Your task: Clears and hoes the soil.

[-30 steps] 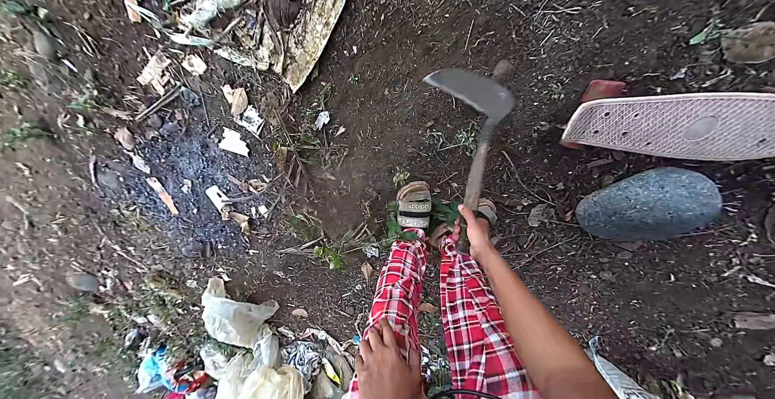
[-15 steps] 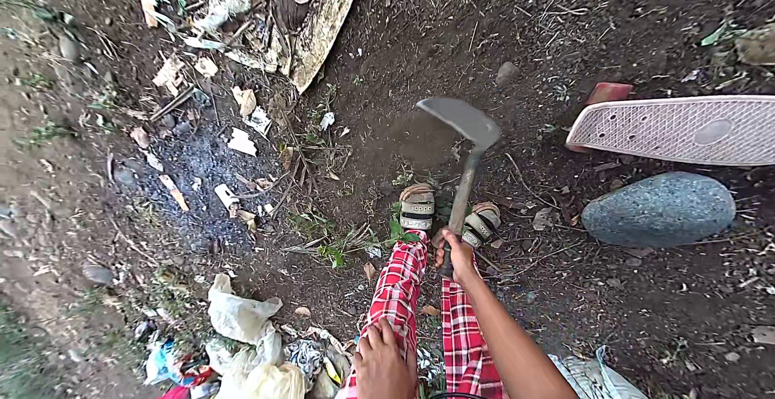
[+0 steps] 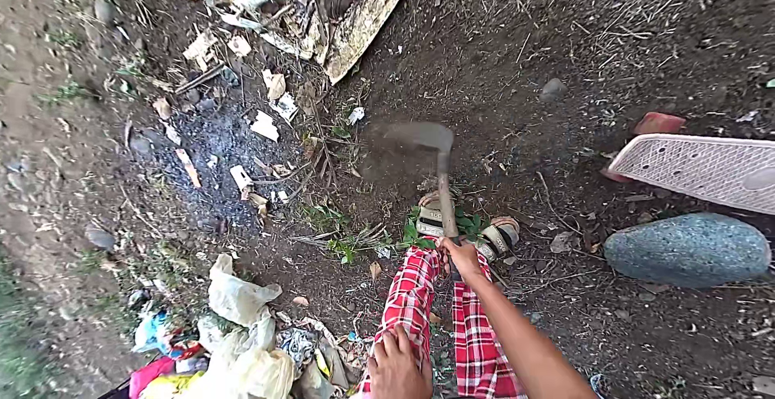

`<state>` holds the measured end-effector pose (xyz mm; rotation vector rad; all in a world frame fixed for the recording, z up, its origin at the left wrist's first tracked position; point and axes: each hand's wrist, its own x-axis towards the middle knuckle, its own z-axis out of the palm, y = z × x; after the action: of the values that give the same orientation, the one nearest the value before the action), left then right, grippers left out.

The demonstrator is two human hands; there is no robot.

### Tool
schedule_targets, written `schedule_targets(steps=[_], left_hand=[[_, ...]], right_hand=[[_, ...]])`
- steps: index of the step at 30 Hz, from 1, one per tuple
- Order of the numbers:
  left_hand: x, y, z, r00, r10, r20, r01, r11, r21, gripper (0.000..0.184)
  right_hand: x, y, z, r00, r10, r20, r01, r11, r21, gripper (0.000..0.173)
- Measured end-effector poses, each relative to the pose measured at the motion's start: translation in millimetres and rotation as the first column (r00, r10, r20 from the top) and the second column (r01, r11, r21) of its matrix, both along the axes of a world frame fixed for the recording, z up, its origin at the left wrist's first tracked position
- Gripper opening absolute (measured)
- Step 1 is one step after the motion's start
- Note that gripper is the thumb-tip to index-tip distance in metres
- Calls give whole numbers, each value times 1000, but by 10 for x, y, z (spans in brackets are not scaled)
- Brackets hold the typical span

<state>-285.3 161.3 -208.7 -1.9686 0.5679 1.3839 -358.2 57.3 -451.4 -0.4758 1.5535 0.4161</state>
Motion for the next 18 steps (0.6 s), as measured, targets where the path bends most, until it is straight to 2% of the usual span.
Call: schedule_targets(steps=[2,4,6,7,9,11,12,13,15,18], left_hand=[[39,-1,18,999,38,-7,-38,999,-10,76],[80,-1,38,997,76,-9,-76,997,-22,75],[106,26,30,995,100,10,-99,994,-56,73],[125,23,27,993,120,6,-119,991,-53,72],[176,6,31,987,158,0,-158,986,-42,71],[232,-8,32,982,189,-2,-189,981,-41,71],[247,-30,30,976,217,-11,-217,976,-30,71],[268,-52,22,970,242,-24,-242,970,-18,72],[258,-58,38,966,257,-38,-258,966,-7,73],[210,-42,40,961,273,-37,-274,961,-40,73]], right_hand=[[306,-337,-26,982,-186,42,190,974,-125,34],[686,-651,-147,920,-370,127,390,895,-216,36],[1034,-802,-387,849,-483,213,524,819,-234,40],[1145,-756,-516,842,-489,230,535,815,-223,42],[1092,-326,-777,915,-363,174,393,900,-188,45],[715,221,-832,997,-40,73,44,998,-44,41],[519,374,-744,993,107,44,-109,994,32,38],[388,440,-627,981,194,15,-194,978,76,36],[263,380,-328,976,220,-10,-217,968,126,34],[456,-33,-123,995,102,-21,-100,992,79,38]])
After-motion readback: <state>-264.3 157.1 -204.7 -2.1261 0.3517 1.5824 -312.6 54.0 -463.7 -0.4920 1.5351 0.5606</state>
